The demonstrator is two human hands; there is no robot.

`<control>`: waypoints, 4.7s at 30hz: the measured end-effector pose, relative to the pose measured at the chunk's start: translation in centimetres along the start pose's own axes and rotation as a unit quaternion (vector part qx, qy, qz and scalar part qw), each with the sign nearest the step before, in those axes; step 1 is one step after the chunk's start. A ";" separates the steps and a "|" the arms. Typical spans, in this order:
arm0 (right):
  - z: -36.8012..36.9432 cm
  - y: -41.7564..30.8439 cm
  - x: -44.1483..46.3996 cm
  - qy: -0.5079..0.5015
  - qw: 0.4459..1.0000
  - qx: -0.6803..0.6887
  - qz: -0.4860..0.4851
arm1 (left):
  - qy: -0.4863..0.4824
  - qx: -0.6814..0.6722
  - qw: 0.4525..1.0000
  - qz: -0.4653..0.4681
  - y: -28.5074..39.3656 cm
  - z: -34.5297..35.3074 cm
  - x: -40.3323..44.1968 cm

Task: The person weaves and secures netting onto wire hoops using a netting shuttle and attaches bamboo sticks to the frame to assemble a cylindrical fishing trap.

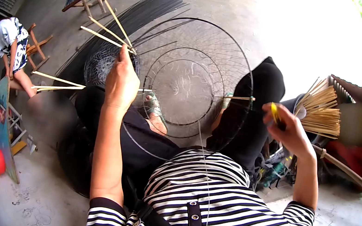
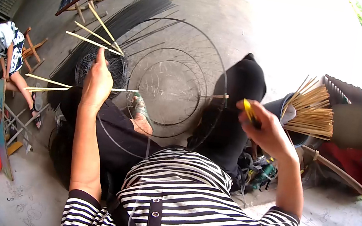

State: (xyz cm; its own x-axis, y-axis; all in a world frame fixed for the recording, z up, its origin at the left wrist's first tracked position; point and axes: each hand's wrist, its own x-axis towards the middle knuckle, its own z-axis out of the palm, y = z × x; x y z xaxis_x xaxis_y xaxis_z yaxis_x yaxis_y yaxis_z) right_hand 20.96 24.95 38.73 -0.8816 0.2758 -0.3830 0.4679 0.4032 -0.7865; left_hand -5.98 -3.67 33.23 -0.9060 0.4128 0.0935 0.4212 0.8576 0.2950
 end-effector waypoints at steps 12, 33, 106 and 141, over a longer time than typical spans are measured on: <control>-6.5 14.9 -12.3 -0.052 0.924 0.348 0.151 | -0.161 -0.064 0.825 0.539 12.2 -0.2 -5.4; 10.0 -9.6 6.1 0.087 0.870 -0.277 -0.399 | 0.051 -0.113 0.907 0.402 4.1 -9.8 -6.6; 9.2 -3.5 3.0 0.222 0.914 -0.161 -0.300 | -0.349 -0.839 0.397 -0.131 9.0 -0.6 -5.3; 9.9 -2.9 4.2 0.188 0.903 -0.070 -0.380 | -0.196 -0.878 0.428 -0.086 6.8 0.2 -7.8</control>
State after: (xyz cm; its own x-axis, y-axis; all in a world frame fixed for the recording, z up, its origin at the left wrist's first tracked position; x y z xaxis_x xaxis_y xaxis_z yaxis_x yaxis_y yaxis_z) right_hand 15.27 16.31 34.57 -0.8802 0.1394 0.4537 -0.2370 0.6991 -0.6746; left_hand 3.98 -1.04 34.34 -0.6964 0.7044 -0.1376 -0.6423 -0.5262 0.5573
